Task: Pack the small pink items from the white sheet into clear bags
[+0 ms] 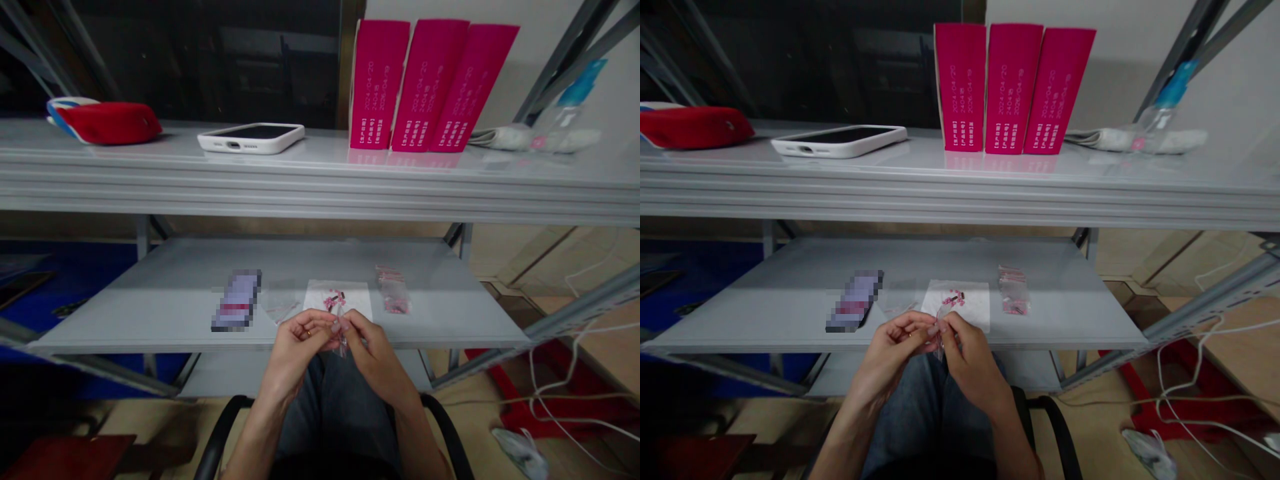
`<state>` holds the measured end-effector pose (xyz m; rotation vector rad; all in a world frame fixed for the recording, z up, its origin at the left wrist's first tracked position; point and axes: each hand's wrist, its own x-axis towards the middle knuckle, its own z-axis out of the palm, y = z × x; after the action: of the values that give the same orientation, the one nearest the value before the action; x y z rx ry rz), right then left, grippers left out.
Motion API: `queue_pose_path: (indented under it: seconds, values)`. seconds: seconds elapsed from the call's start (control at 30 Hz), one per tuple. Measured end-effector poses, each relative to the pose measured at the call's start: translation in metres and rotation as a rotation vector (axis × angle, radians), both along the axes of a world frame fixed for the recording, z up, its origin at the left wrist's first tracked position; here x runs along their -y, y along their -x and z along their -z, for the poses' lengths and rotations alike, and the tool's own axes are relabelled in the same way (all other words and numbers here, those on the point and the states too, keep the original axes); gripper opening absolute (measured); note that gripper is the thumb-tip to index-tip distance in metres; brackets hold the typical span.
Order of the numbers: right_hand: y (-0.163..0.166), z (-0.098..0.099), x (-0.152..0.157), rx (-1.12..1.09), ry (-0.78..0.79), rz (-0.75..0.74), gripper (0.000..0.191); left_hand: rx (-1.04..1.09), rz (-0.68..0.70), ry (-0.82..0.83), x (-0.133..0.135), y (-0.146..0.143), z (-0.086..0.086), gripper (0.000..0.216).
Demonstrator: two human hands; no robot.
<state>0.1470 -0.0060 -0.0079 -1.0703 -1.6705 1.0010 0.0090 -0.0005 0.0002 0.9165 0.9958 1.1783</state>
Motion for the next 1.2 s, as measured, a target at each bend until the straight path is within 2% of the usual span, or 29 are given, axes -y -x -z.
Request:
queue_pose_path:
  seconds: [0.2, 0.33, 0.6, 0.7, 1.0, 1.1, 1.2]
  values:
    - [0.001, 0.002, 0.001, 0.028, -0.002, 0.002, 0.024, -0.162, 0.015, -0.151, 0.002, -0.006, -0.001, 0.014]
    - [0.003, 0.003, 0.002, 0.052, -0.029, 0.008, 0.023, -0.222, -0.02, -0.244, 0.007, -0.011, -0.002, 0.019]
    - [0.003, 0.003, 0.002, -0.015, 0.01, -0.01, 0.026, -0.327, 0.037, -0.288, 0.006, -0.011, -0.003, 0.024]
    - [0.004, 0.005, 0.002, 0.07, -0.014, 0.048, 0.026, -0.368, 0.013, -0.307, 0.004, -0.011, 0.0, 0.024]
    - [0.002, 0.013, -0.005, 0.352, -0.173, 0.286, 0.024, -0.727, -0.148, -0.47, 0.004, -0.014, 0.015, 0.017]
    - [0.0, 0.013, -0.007, 0.336, -0.201, 0.296, 0.021, -0.748, -0.146, -0.459, 0.002, -0.011, 0.015, 0.018]
    - [0.0, 0.015, -0.008, 0.219, -0.271, 0.353, 0.018, -0.727, -0.17, -0.418, -0.001, -0.007, 0.014, 0.021]
